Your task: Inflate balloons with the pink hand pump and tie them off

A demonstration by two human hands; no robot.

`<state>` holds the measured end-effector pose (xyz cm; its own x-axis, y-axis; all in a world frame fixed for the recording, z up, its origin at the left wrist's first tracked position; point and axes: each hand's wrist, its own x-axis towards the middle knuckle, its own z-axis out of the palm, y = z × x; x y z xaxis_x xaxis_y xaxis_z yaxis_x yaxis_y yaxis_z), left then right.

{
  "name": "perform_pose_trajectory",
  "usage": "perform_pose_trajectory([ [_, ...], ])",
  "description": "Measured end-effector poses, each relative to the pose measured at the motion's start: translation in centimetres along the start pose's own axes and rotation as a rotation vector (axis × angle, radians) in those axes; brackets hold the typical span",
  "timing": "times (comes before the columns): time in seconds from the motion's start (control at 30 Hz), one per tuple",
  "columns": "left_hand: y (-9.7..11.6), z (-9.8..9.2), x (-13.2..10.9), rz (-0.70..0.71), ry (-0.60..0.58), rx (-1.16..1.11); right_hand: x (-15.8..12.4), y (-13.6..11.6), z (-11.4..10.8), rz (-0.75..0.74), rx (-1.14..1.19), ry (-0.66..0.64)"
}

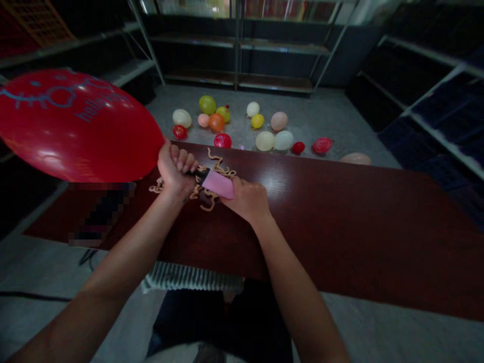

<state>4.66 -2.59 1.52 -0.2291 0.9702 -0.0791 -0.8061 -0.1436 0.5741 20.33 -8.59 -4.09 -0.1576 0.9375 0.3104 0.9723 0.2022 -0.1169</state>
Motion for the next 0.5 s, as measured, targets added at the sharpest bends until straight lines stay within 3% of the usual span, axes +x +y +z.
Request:
perform_pose_trajectory([
  [0.23,1.8,0.1,0.5,0.062,-0.005,-0.019,0.3,0.8,0.5,-0.013,0.014,0.103],
  [0.5,4.0,-1.3,2.4,0.149,0.058,-0.024,0.4,3.9,0.3,0.022,-0.055,0.056],
])
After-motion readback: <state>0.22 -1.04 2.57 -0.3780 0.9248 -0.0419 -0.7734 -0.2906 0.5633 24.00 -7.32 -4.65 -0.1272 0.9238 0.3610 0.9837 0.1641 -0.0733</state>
